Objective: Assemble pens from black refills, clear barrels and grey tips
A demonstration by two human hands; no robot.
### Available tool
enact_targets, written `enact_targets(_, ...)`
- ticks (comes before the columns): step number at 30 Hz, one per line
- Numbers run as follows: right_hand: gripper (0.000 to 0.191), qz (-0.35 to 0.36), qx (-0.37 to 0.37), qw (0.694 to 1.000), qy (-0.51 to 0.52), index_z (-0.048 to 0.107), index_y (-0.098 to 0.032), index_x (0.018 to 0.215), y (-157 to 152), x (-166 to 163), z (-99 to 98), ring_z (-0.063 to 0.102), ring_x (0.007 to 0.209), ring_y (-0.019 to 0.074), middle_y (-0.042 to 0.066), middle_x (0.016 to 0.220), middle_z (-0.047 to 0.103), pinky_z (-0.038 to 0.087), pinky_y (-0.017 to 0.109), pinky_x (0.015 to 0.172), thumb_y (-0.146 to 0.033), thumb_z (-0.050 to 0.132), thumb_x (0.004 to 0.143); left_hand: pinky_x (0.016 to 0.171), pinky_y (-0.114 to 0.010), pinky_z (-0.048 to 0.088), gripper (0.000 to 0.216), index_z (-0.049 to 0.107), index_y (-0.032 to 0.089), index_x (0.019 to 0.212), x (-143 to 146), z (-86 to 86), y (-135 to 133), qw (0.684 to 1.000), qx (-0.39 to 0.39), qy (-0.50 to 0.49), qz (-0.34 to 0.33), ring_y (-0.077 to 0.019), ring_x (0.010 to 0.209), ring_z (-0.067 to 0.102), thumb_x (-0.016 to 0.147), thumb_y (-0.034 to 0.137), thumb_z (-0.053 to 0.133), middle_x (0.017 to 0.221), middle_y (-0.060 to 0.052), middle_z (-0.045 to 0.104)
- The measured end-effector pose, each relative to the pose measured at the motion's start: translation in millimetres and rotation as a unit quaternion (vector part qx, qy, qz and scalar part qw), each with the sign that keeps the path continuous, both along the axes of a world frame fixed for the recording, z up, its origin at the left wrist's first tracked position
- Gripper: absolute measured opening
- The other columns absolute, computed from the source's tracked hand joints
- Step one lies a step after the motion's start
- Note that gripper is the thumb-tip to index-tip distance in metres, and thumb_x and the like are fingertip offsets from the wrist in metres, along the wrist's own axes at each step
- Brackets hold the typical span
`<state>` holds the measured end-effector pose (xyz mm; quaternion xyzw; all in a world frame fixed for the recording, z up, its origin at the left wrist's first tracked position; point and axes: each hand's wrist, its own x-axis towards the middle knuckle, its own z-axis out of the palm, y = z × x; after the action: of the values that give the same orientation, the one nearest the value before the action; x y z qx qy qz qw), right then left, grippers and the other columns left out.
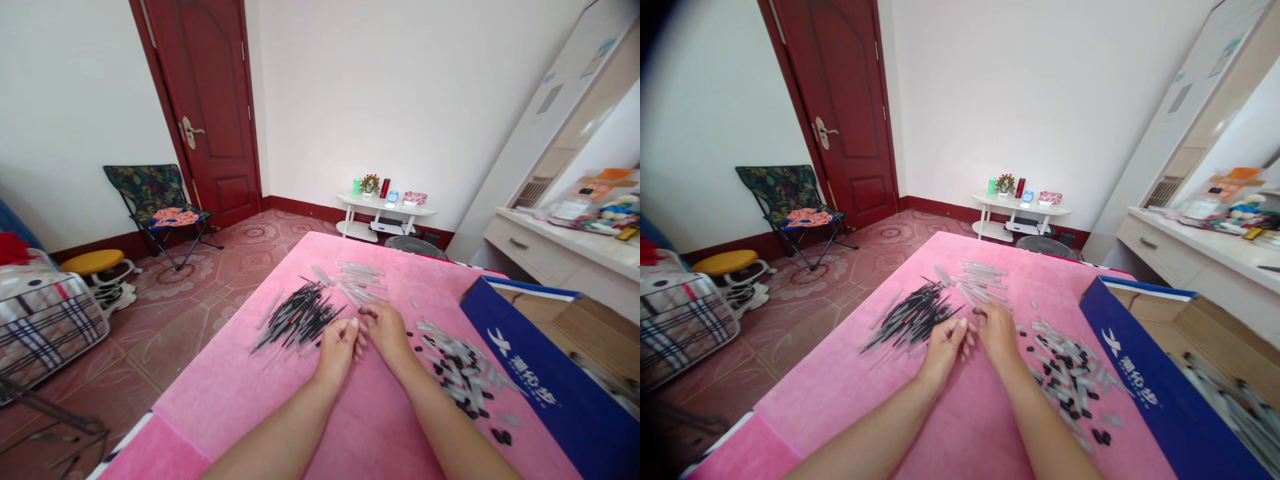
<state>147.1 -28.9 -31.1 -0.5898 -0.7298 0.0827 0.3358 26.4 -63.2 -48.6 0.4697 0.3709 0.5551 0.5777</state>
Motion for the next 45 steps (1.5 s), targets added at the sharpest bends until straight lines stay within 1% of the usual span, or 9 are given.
enact_targets(5, 0.018, 0.058, -0.002, 0.994, 0.095, 0.061, -0.02, 0.077, -23.4, 2.2, 15.5, 0.057, 0.075, 0.0158, 0.002, 0.079, 0.064, 0.042, 0.026, 0.069, -0.016, 0.045, 0.07, 0.04, -0.018, 0.034, 0.045, 0.05, 0.014, 0.107, -1.6, 5.6, -1.3, 0.997, 0.0, -0.041, 0.065, -0.0075, 0.044, 0.046, 0.076, 0.047, 0.049, 0.062, 0.0, 0.053)
enact_targets(8, 0.019, 0.094, -0.025, 0.989, 0.107, 0.061, -0.021, 0.077, -37.4, -4.4, 17.8, 0.056, 0.074, 0.0149, 0.001, 0.078, 0.063, 0.042, 0.025, 0.066, -0.014, 0.045, 0.07, 0.044, -0.018, 0.034, 0.039, 0.057, 0.012, 0.097, -6.0, 11.7, 1.4, 0.996, 0.033, -0.036, 0.078, -0.0075, 0.048, 0.045, 0.075, 0.044, 0.051, 0.059, 0.001, 0.051)
enact_targets(11, 0.022, 0.081, -0.008, 0.988, 0.131, 0.06, -0.02, 0.082, -44.2, -12.9, 12.5, 0.055, 0.079, 0.015, 0.002, 0.083, 0.061, 0.042, 0.024, 0.066, -0.012, 0.043, 0.071, 0.046, -0.019, 0.034, 0.034, 0.06, 0.011, 0.084, -16.8, 20.4, 10.5, 0.991, 0.048, -0.058, 0.109, -0.0067, 0.047, 0.043, 0.074, 0.042, 0.054, 0.054, 0.002, 0.048)
enact_targets(15, 0.026, 0.116, 0.0, 0.992, 0.051, 0.061, -0.021, 0.083, -51.1, -26.4, 6.0, 0.051, 0.086, 0.0157, 0.003, 0.086, 0.057, 0.04, 0.027, 0.074, -0.006, 0.043, 0.071, 0.048, -0.017, 0.035, 0.027, 0.059, 0.012, 0.08, -38.2, 33.4, 27.0, 0.962, 0.064, -0.17, 0.204, -0.0053, 0.048, 0.044, 0.073, 0.038, 0.057, 0.056, 0.003, 0.049)
enact_targets(19, 0.038, 0.19, -0.009, 0.98, -0.066, 0.06, -0.027, 0.1, -60.6, -45.6, 6.5, 0.045, 0.096, 0.0166, 0.003, 0.099, 0.054, 0.037, 0.027, 0.077, -0.005, 0.043, 0.074, 0.045, -0.016, 0.035, 0.028, 0.059, 0.011, 0.078, -51.4, 37.8, 35.3, 0.941, 0.046, -0.231, 0.242, -0.0043, 0.046, 0.045, 0.067, 0.037, 0.063, 0.054, 0.003, 0.05)
enact_targets(27, 0.022, 0.196, -0.007, 0.963, -0.182, 0.058, -0.021, 0.091, -58.6, -59.4, -0.6, 0.043, 0.093, 0.0167, 0.004, 0.097, 0.053, 0.037, 0.025, 0.074, -0.011, 0.043, 0.079, 0.045, -0.016, 0.035, 0.028, 0.059, 0.011, 0.078, -49.2, 29.6, 36.1, 0.94, 0.038, -0.244, 0.237, -0.0039, 0.046, 0.046, 0.066, 0.036, 0.064, 0.056, 0.003, 0.052)
enact_targets(38, 0.015, 0.19, 0.031, 0.957, -0.218, 0.056, -0.019, 0.082, -61.6, -54.4, -3.5, 0.045, 0.086, 0.0155, 0.003, 0.09, 0.054, 0.035, 0.024, 0.064, -0.009, 0.044, 0.079, 0.043, -0.015, 0.036, 0.026, 0.06, 0.011, 0.079, -51.1, 33.0, 36.8, 0.936, 0.031, -0.265, 0.231, -0.0035, 0.045, 0.046, 0.065, 0.032, 0.066, 0.056, 0.003, 0.051)
enact_targets(41, 0.016, 0.169, 0.047, 0.966, -0.191, 0.054, -0.019, 0.081, -59.8, -42.6, 0.1, 0.046, 0.084, 0.0155, 0.003, 0.086, 0.054, 0.036, 0.025, 0.067, -0.008, 0.043, 0.079, 0.044, -0.014, 0.037, 0.025, 0.06, 0.011, 0.08, -54.3, 34.0, 38.6, 0.929, 0.028, -0.287, 0.23, -0.0031, 0.046, 0.046, 0.064, 0.027, 0.067, 0.058, 0.004, 0.052)
enact_targets(45, 0.011, 0.089, 0.106, 0.988, -0.071, 0.052, -0.018, 0.084, -51.7, -13.9, 10.1, 0.047, 0.085, 0.0164, 0.004, 0.086, 0.053, 0.037, 0.028, 0.073, -0.014, 0.042, 0.081, 0.044, -0.013, 0.04, 0.019, 0.06, 0.011, 0.078, -53.9, 32.6, 38.9, 0.917, 0.002, -0.328, 0.229, -0.0038, 0.048, 0.05, 0.066, 0.024, 0.066, 0.061, 0.002, 0.055)
